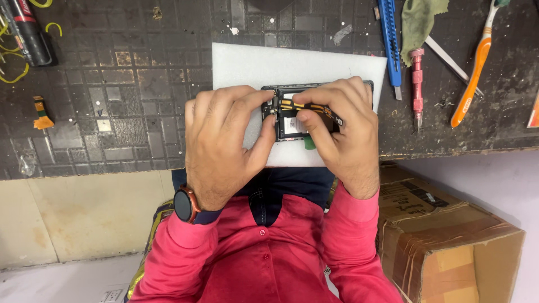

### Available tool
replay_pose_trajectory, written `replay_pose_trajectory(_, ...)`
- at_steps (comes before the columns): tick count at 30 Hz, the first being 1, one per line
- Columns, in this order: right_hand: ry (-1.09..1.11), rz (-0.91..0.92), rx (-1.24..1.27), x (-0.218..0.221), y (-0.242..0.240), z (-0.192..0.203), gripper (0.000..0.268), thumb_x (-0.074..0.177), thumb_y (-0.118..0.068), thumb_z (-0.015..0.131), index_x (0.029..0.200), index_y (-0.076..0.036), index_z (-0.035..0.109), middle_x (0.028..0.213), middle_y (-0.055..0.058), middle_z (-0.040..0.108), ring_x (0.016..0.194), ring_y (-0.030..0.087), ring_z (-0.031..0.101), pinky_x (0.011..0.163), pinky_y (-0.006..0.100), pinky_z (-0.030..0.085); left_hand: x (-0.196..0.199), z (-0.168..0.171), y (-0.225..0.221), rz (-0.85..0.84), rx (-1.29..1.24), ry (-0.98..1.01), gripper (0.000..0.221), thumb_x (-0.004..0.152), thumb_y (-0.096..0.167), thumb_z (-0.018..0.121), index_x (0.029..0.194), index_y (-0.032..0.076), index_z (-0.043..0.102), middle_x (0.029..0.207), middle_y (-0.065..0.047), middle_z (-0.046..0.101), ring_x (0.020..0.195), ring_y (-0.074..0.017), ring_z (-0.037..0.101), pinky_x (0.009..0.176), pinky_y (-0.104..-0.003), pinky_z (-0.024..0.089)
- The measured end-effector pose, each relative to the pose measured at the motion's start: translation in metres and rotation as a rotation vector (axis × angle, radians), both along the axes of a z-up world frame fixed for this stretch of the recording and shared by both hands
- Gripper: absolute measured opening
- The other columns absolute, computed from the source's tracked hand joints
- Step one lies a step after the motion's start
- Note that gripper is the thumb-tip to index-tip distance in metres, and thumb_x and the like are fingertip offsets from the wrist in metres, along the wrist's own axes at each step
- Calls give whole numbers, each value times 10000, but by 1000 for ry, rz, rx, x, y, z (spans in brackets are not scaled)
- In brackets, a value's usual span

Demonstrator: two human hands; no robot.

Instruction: The person handles a disassembled smartphone, removes a ribbon cable, cleans it with a toothbrush, and reinserts it into the device. The person also uses a small orange tool to adjust internal components.

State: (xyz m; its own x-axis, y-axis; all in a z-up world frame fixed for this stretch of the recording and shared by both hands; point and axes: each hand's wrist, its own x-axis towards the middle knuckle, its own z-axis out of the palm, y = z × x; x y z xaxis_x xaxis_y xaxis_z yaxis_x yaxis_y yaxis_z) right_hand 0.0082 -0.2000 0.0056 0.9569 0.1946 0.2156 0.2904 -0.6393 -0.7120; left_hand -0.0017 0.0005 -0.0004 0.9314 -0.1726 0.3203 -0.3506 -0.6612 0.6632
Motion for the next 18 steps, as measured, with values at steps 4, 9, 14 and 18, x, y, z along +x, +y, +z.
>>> replay_pose_trajectory(4, -4, 10, -18, -1, 0, -1, 147, 985, -118, 776, 1112, -74, 718, 1054, 61, 690, 1002, 259, 577, 944, 365, 425, -1, -1, 0, 1, 9, -2, 312, 957, 148, 777, 1253, 116, 685, 1190, -13, 648, 1094, -249, 579, 963, -401, 421)
replay_pose_trajectory(9, 8, 16, -32, 0, 0, 0, 138, 1011, -167, 756, 1111, -79, 721, 1034, 56, 681, 994, 258, 566, 955, 374, 412, -1, -2, 2, -7, 15, -5, 313, 964, 150, 774, 1264, 116, 687, 1184, -13, 647, 1090, -250, 576, 957, -401, 420)
replay_pose_trajectory(14, 2, 8, -50, 1, 1, 0, 122, 1021, -177, 741, 1102, -87, 726, 1014, 49, 673, 989, 256, 563, 951, 374, 408, -1, -1, 1, -12, 17, -5, 316, 967, 151, 773, 1271, 122, 695, 1179, -7, 642, 1088, -243, 571, 954, -401, 420)
replay_pose_trajectory(18, 5, 3, -47, 0, 1, -1, 123, 1051, -196, 723, 1109, -88, 729, 1006, 43, 673, 973, 245, 570, 909, 348, 409, -2, -1, 2, -20, 42, -6, 298, 963, 141, 767, 1256, 142, 715, 1182, -1, 640, 1085, -239, 565, 950, -404, 418)
